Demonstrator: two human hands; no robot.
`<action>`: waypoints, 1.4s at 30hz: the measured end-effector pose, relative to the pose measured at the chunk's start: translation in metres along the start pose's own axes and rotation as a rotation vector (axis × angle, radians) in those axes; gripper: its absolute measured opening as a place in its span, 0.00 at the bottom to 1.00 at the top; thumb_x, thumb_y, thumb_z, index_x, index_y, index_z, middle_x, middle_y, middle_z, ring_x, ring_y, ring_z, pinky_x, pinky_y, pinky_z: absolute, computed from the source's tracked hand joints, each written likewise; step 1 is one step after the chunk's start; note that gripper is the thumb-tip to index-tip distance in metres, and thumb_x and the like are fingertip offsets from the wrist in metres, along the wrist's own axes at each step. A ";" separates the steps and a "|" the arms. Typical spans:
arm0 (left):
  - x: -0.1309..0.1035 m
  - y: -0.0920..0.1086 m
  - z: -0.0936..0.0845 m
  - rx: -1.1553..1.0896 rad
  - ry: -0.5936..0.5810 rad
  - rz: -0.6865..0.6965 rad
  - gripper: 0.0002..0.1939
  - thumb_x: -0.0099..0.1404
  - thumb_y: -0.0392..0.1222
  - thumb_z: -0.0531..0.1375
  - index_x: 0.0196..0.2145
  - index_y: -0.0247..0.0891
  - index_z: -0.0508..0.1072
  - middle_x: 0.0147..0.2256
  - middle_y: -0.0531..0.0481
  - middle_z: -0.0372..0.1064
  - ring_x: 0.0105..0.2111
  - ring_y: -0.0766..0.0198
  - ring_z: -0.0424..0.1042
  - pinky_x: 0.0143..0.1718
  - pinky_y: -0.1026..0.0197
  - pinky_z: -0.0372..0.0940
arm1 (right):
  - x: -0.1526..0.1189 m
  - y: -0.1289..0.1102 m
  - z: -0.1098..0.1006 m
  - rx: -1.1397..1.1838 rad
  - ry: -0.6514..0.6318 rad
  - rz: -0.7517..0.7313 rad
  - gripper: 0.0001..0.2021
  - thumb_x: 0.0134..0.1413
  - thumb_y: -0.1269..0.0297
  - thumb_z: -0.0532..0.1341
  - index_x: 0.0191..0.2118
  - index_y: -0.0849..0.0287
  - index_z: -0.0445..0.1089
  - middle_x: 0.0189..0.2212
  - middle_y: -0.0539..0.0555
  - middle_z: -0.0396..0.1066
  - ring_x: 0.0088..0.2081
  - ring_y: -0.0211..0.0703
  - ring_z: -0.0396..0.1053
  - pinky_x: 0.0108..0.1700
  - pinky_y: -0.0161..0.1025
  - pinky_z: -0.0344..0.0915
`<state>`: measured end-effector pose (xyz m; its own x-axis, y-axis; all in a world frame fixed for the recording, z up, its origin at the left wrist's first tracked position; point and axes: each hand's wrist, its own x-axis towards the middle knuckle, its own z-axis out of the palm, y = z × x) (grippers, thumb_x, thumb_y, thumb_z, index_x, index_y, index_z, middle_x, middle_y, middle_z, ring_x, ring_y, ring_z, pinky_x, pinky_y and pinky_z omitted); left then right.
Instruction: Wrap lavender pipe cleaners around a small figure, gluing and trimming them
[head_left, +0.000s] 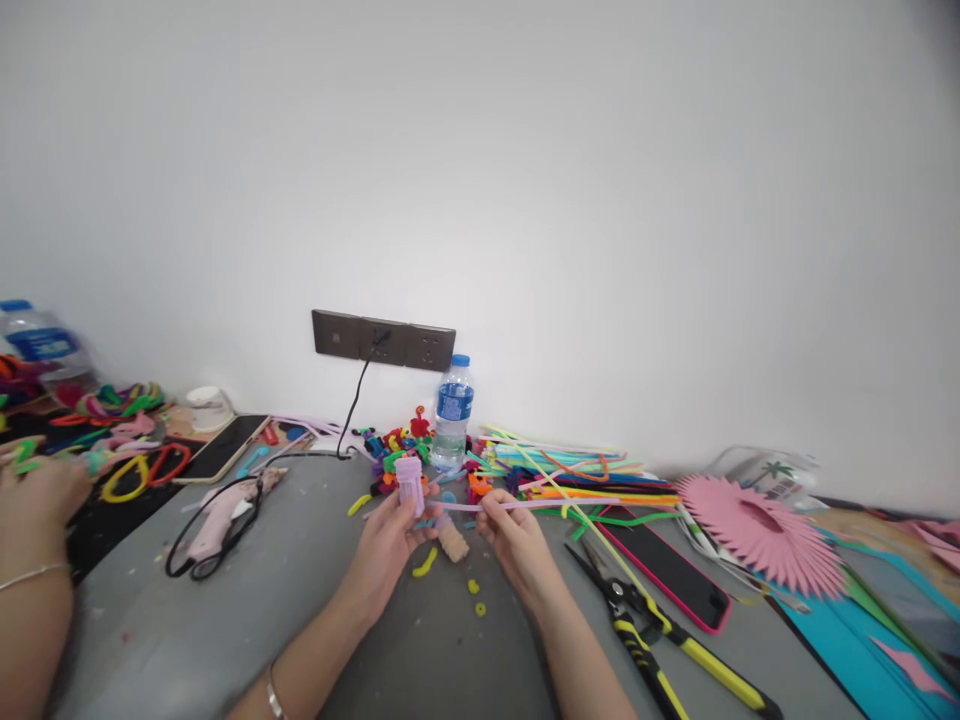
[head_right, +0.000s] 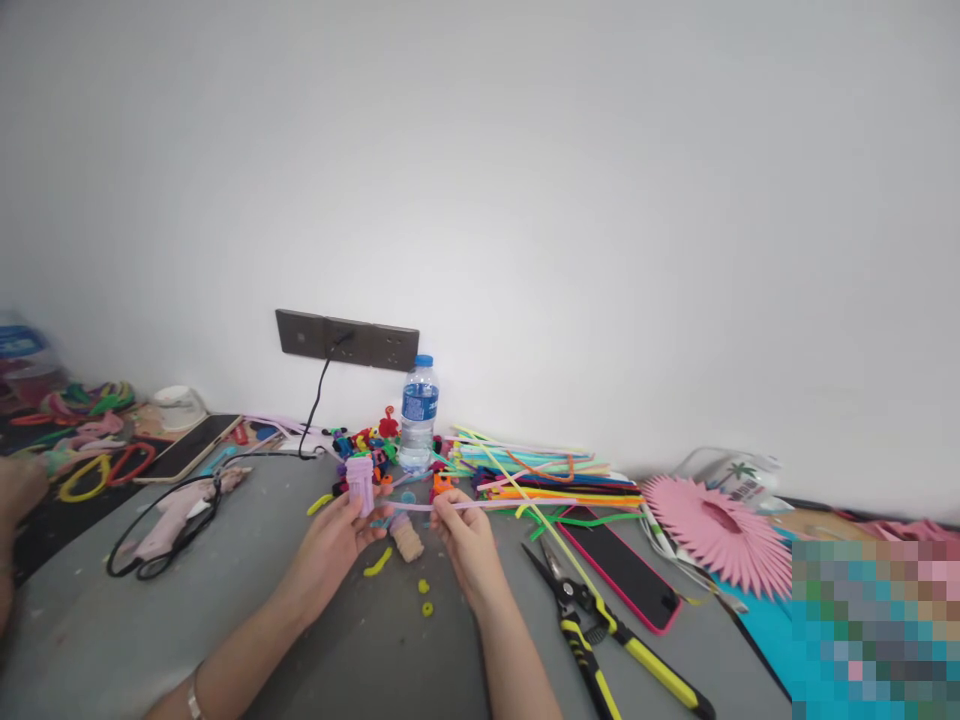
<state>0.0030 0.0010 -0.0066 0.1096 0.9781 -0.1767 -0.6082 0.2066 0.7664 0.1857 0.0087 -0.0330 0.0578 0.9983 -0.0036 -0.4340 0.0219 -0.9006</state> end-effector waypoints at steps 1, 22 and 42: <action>-0.001 0.001 0.000 0.012 -0.009 -0.004 0.27 0.43 0.53 0.76 0.37 0.35 0.80 0.45 0.41 0.78 0.39 0.56 0.77 0.34 0.61 0.70 | 0.000 0.000 0.000 0.007 0.015 0.003 0.19 0.40 0.49 0.75 0.26 0.58 0.71 0.20 0.46 0.64 0.23 0.37 0.61 0.28 0.35 0.62; -0.006 0.000 0.004 0.120 -0.157 -0.028 0.25 0.48 0.54 0.74 0.38 0.34 0.76 0.34 0.47 0.75 0.30 0.64 0.73 0.30 0.64 0.68 | -0.001 0.002 0.006 0.104 -0.011 0.000 0.22 0.39 0.47 0.75 0.25 0.57 0.66 0.19 0.44 0.63 0.22 0.34 0.58 0.26 0.32 0.56; -0.004 -0.005 -0.001 0.209 -0.197 -0.001 0.25 0.51 0.59 0.72 0.36 0.33 0.77 0.29 0.49 0.71 0.28 0.65 0.69 0.29 0.63 0.68 | -0.008 0.005 0.015 0.013 -0.121 0.005 0.20 0.40 0.48 0.74 0.31 0.57 0.72 0.20 0.45 0.67 0.23 0.35 0.63 0.29 0.33 0.58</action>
<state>0.0048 -0.0036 -0.0098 0.2730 0.9595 -0.0695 -0.4348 0.1876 0.8808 0.1694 0.0016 -0.0312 -0.0527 0.9976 0.0447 -0.4461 0.0165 -0.8948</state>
